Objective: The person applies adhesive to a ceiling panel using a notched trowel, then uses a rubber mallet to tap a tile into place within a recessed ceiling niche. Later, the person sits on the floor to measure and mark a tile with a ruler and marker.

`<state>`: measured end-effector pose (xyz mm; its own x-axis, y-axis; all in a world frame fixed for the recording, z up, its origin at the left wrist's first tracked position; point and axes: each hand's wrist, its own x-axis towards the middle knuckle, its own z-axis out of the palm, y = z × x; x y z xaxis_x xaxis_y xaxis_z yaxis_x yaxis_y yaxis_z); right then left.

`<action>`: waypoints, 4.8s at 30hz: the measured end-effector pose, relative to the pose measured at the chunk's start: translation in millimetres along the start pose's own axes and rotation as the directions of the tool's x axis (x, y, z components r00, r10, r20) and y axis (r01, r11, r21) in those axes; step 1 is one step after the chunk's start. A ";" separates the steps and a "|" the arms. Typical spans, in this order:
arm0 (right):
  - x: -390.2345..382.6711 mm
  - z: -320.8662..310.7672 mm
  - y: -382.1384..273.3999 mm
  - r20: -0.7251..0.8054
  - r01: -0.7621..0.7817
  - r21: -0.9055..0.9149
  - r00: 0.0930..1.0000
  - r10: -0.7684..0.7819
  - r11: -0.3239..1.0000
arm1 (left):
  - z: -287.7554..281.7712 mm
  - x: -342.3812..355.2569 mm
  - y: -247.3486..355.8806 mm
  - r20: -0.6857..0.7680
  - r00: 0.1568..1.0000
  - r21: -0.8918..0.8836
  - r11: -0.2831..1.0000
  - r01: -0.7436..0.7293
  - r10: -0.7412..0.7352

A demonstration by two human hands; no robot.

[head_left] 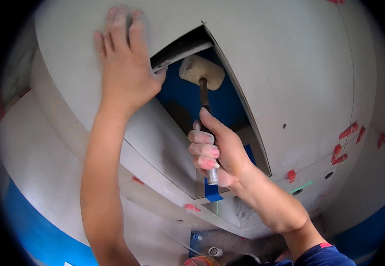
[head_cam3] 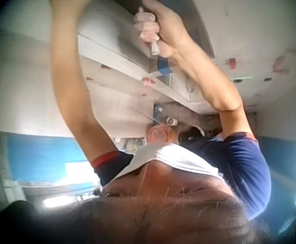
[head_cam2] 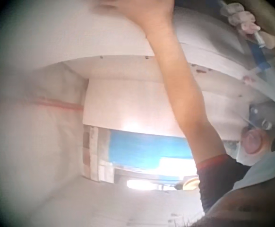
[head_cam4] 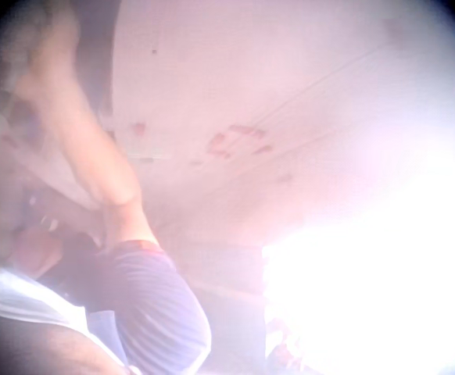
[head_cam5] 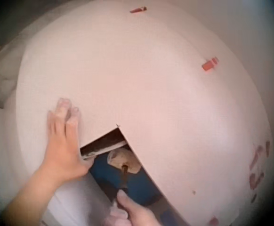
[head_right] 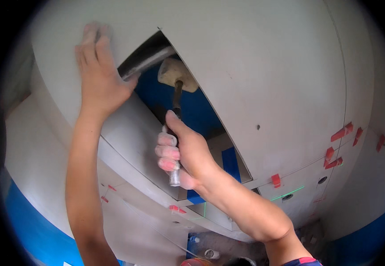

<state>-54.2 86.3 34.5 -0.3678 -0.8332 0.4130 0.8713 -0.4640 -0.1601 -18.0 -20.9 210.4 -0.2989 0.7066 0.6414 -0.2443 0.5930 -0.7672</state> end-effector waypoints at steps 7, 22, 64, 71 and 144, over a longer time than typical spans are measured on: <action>1.8 -21.2 -10.1 0.097 -0.119 0.109 0.989 0.109 0.987 | 5.3 19.2 31.9 0.022 0.989 0.061 0.988 0.143 -0.144; -11.6 -14.9 -4.4 0.319 -0.216 0.369 0.943 0.095 0.904 | 10.8 26.2 37.3 -0.075 0.990 0.033 0.992 0.119 -0.117; 10.2 -11.7 -19.8 0.300 -0.239 0.362 0.945 0.130 0.901 | 21.6 23.4 37.4 -0.144 0.977 0.086 0.981 0.172 -0.158; -7.5 -7.0 -6.1 0.246 -0.223 0.469 0.962 0.116 0.855 | 21.9 20.9 39.5 -0.144 0.977 0.101 0.979 0.175 -0.160; 6.8 -0.8 -14.7 0.301 -0.290 0.345 0.935 0.187 0.893 | 54.7 19.3 51.8 -0.402 0.897 0.225 0.929 0.292 -0.184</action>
<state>-69.8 87.2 38.9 -0.0830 -0.7753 0.6261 0.9965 -0.0690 0.0467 -86.9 2.3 182.7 0.1482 0.6797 0.7184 -0.5223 0.6706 -0.5267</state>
